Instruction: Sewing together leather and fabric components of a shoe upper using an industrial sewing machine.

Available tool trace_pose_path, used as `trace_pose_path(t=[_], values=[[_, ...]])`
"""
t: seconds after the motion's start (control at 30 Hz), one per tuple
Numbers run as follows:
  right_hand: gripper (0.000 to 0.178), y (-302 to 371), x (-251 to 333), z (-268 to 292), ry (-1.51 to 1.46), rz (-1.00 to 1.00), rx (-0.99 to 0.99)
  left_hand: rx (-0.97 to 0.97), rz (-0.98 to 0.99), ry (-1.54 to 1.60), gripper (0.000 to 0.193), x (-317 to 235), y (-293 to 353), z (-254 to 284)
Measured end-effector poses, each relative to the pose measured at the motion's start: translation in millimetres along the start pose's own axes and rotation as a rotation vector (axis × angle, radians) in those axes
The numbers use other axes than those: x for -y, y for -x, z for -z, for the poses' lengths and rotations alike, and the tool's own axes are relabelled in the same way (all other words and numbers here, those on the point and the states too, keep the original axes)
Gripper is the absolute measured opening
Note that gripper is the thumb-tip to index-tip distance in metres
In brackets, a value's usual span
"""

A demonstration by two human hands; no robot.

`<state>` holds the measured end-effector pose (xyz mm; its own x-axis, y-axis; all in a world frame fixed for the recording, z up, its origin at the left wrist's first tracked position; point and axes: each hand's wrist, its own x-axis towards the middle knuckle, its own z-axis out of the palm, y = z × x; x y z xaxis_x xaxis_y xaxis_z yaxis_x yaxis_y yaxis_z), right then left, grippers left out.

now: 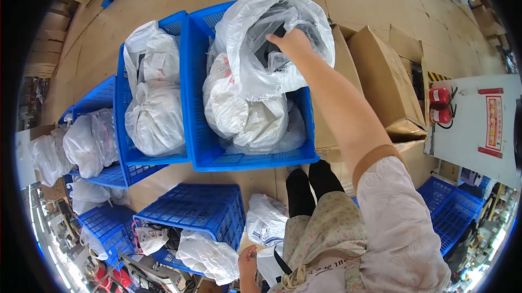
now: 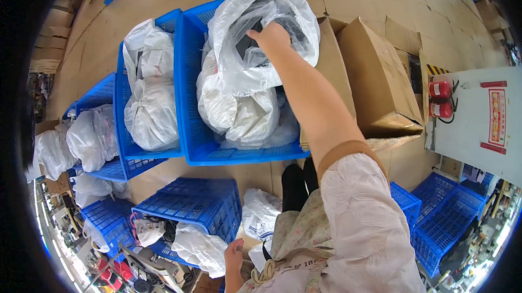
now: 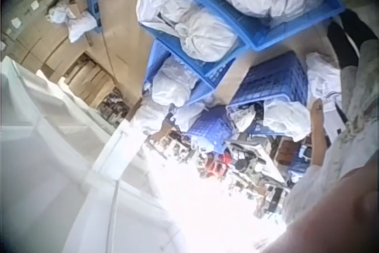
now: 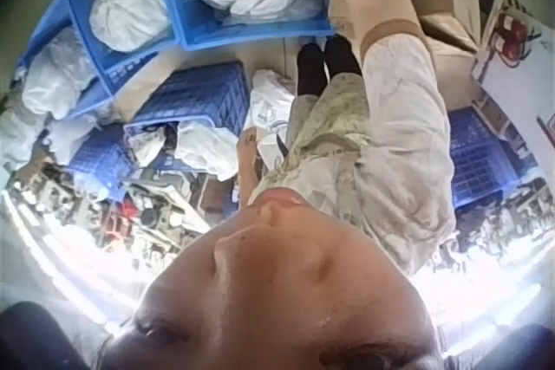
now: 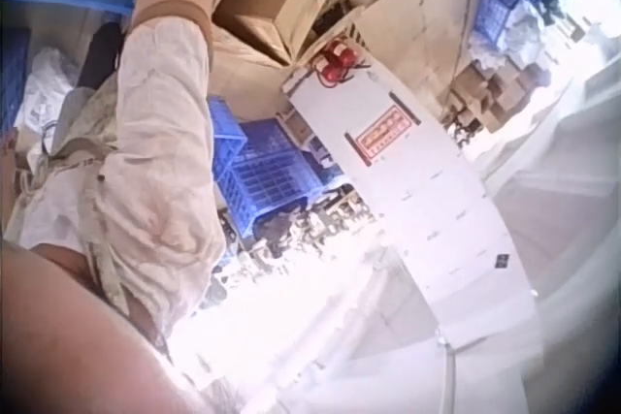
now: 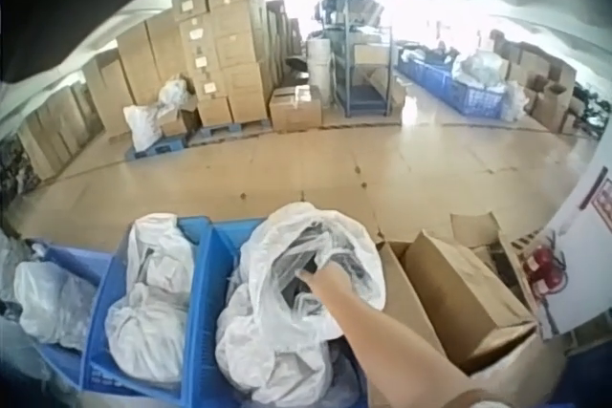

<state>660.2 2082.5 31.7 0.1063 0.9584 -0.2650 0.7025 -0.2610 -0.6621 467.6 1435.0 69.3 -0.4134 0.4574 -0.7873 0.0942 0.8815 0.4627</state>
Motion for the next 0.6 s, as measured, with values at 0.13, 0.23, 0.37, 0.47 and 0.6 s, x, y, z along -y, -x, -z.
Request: trace_pose_path(t=[0.13, 0.23, 0.37, 0.47, 0.6], values=[[0.063, -17, -9, -20, 0.040, -0.022, -0.108, -0.025, 0.035, 0.000, 0.021, -4, 8, -11], [0.056, -34, -27, -21, 0.059, -0.081, -0.022, -0.044, 0.094, -0.042, 0.019, 27, 24, -23], [0.048, -19, -48, -15, -0.447, -0.151, 0.130, -0.034, 0.235, -0.062, 0.018, 67, 54, -47], [0.049, 0, -43, -6, -0.508, -0.201, 0.218, -0.032, 0.208, -0.033, 0.018, 82, 66, -67], [0.053, 8, -43, 9, -0.646, -0.242, 0.267, 0.006, 0.111, -0.151, 0.019, 62, 58, -93]])
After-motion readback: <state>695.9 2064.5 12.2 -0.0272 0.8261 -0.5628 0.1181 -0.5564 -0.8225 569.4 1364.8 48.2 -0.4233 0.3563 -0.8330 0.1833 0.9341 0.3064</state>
